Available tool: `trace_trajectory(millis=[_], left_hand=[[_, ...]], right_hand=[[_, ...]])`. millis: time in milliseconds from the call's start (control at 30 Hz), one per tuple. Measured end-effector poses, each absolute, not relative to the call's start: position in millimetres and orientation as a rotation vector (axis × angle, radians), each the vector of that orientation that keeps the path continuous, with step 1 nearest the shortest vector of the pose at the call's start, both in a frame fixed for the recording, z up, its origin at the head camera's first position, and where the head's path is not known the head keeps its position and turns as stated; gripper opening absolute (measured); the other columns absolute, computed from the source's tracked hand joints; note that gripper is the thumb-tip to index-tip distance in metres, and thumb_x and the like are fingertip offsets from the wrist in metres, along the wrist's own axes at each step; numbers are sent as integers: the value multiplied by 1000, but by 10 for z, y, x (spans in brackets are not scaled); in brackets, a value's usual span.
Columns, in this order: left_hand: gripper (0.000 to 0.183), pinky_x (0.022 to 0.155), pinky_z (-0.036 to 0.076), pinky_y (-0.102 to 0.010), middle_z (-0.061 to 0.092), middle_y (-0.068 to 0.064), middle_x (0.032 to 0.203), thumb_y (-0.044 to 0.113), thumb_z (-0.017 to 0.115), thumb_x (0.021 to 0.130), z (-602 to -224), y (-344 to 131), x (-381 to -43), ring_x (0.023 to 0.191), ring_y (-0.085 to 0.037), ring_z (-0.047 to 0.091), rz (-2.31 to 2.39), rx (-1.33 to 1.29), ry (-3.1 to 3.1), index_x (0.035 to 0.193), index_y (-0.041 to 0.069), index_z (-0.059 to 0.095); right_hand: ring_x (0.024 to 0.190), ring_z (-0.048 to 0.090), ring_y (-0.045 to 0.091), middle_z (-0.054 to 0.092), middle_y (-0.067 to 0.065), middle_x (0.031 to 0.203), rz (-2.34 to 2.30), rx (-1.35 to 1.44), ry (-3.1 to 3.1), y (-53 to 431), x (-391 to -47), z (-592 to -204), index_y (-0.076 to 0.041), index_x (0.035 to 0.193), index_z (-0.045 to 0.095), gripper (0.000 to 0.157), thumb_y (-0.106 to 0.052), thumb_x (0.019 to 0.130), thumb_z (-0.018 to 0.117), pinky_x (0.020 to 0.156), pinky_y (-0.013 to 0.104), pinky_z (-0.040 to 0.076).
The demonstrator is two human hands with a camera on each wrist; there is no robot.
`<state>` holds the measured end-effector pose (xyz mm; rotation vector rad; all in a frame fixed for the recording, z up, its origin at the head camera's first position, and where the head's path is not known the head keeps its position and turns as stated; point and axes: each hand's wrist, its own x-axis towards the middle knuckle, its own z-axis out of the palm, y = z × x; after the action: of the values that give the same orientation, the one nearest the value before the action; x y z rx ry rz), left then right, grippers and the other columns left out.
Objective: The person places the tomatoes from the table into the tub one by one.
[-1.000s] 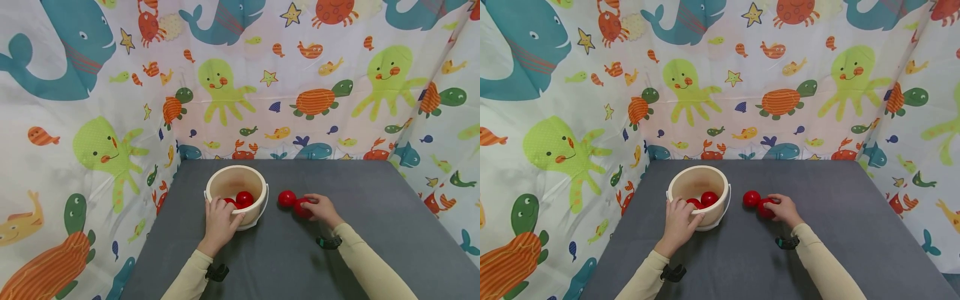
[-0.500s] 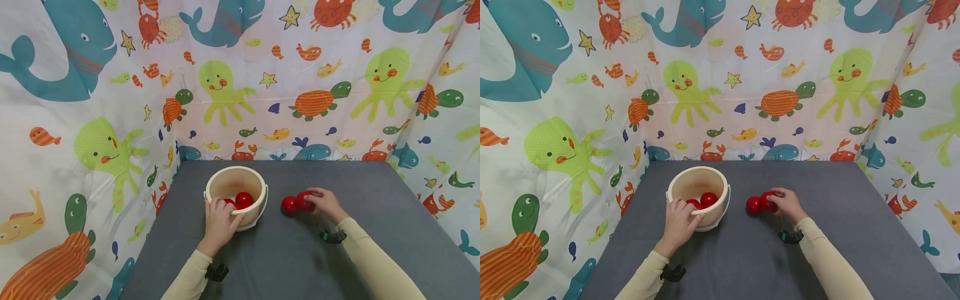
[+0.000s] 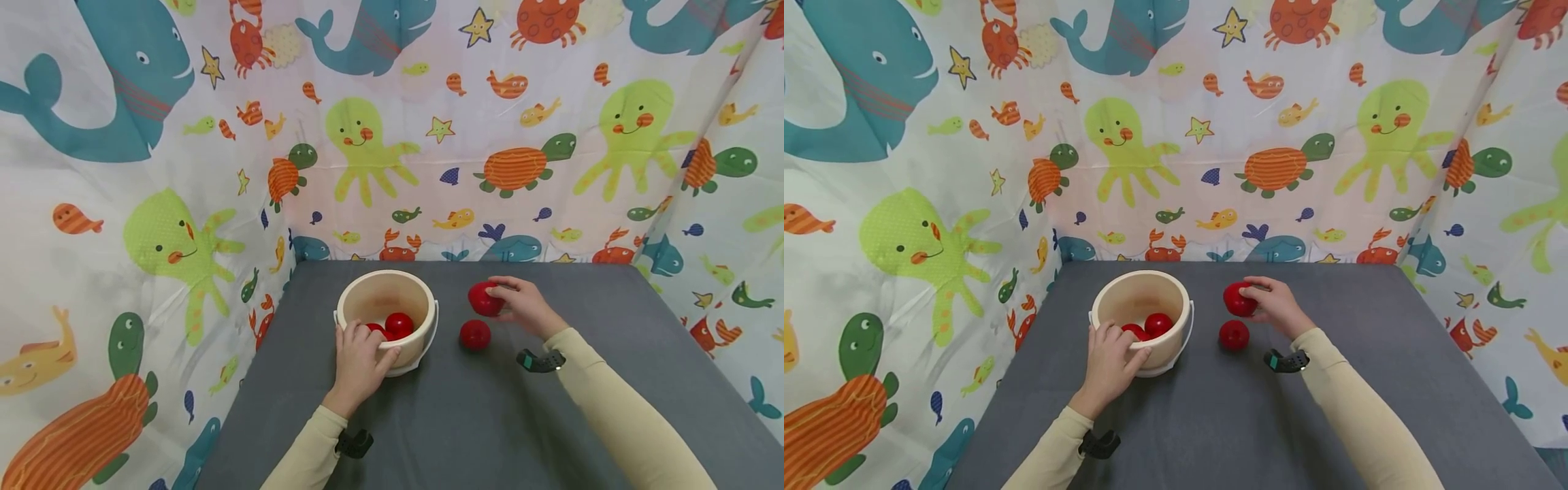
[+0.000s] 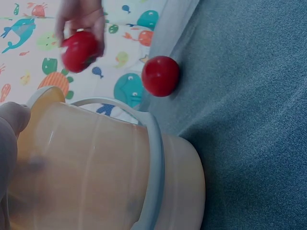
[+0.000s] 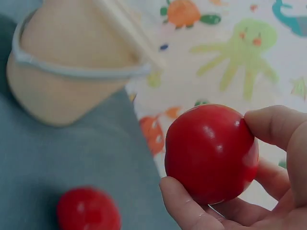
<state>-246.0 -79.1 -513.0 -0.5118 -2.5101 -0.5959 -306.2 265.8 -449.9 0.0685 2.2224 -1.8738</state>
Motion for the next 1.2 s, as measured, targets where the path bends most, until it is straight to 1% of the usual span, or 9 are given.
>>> trace_trajectory(millis=[167,333,500,767,867,967,1100,1200], left_hand=[[30,112,26,-78,67,-12,101,42,72,89,-5119,-791,-2469,124,-37,51,-600,-516,-2506,91,13,68],[29,112,26,-79,67,-12,102,41,73,88,-5123,-789,-2470,125,-39,51,-608,-520,-2504,91,13,69],[29,112,26,-78,68,-12,102,42,73,89,-5134,-790,-2469,125,-38,51,-602,-515,-2506,91,13,68],[31,114,24,-77,68,-12,104,43,73,89,-5132,-788,-2470,127,-38,51,-617,-508,-2537,93,13,69],[31,114,24,-77,68,-12,105,43,74,89,-5121,-789,-2465,128,-39,51,-629,-513,-2538,94,13,70],[31,114,24,-77,68,-12,106,43,74,89,-5113,-791,-2465,128,-38,51,-629,-515,-2540,96,12,70],[32,114,24,-77,69,-12,108,43,73,89,-5108,-793,-2469,128,-38,50,-621,-514,-2547,97,12,70],[33,114,24,-77,69,-12,108,44,73,89,-5108,-797,-2473,129,-37,50,-614,-512,-2551,97,12,70]], right_hand=[[137,45,43,35,23,159,-1884,-5,2198,2476,-3135,-4234,-8,156,35,63,-25,102,62,104,56,51],[138,44,43,38,22,157,-1874,-38,2198,2255,-3224,-4072,-8,155,38,60,-24,102,61,104,59,50],[137,48,44,43,23,155,-1852,-41,2210,1983,-3277,-3976,-8,154,40,58,-23,102,61,99,56,54],[131,54,43,50,22,150,-1828,-79,2205,1606,-3328,-3977,-9,150,47,54,-20,100,63,92,52,58],[128,56,42,52,21,148,-1811,-103,2212,1480,-3346,-4005,-10,148,50,52,-20,99,65,91,52,59],[125,59,42,53,22,146,-1774,-142,2238,1357,-3350,-4025,-8,147,50,52,-20,98,65,91,52,59],[120,63,40,56,23,142,-1714,-168,2291,1209,-3342,-4048,-8,147,51,52,-21,99,65,86,48,62],[119,63,38,58,22,140,-1686,-167,2307,1119,-3337,-4075,-10,145,54,49,-22,98,66,83,45,63]])
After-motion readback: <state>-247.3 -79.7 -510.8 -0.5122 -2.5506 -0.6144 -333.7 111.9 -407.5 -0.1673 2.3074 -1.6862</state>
